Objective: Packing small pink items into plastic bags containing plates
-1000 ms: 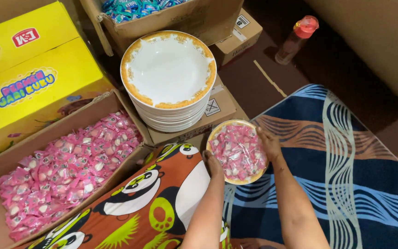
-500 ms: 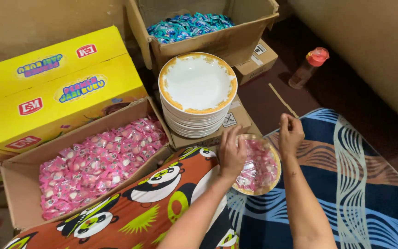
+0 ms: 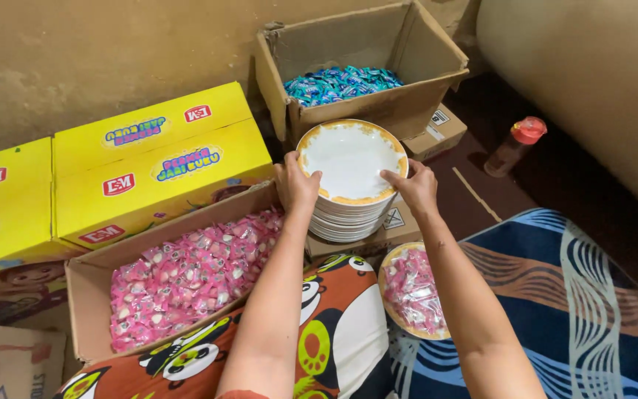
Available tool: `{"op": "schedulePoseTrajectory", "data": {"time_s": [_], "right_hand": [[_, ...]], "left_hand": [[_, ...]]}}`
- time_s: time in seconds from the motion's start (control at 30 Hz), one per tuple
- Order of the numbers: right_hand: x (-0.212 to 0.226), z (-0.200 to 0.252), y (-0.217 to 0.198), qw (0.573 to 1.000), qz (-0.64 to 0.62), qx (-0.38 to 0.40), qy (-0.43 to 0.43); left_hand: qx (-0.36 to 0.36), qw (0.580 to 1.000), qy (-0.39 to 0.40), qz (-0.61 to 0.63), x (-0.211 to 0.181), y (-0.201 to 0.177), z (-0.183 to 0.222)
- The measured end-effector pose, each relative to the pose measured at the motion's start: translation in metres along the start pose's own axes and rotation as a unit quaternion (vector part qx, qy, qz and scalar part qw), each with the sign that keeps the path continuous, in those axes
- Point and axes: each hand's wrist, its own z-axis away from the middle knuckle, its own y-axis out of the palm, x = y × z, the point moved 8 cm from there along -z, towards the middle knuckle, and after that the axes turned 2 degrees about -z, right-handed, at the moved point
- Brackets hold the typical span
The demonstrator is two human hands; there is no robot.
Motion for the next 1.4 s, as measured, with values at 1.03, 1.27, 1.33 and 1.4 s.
{"op": "schedulePoseTrajectory", "data": {"time_s": [1.03, 1.27, 1.33, 1.4], "right_hand": [[0.235, 0.103, 0.301, 0.855, -0.435, 0.280, -0.045], [0.240, 0.103, 0.354, 0.872, -0.402, 0.278, -0.026], [0.231, 0.098, 0.364, 0.876, -0.395, 0.276, -0.030], [0.234, 0.101, 0.362, 0.889, -0.366, 0.269, -0.061]], "left_hand": [[-0.232, 0.927, 0.052, 0.291, 0.171, -0.319, -0.042], [-0.223, 0.940, -0.025, 0.256, 0.243, -0.300, -0.086], [-0.217, 0.942, -0.038, 0.251, 0.253, -0.291, -0.086], [-0.212, 0.932, -0.052, 0.290, 0.255, -0.288, -0.079]]}}
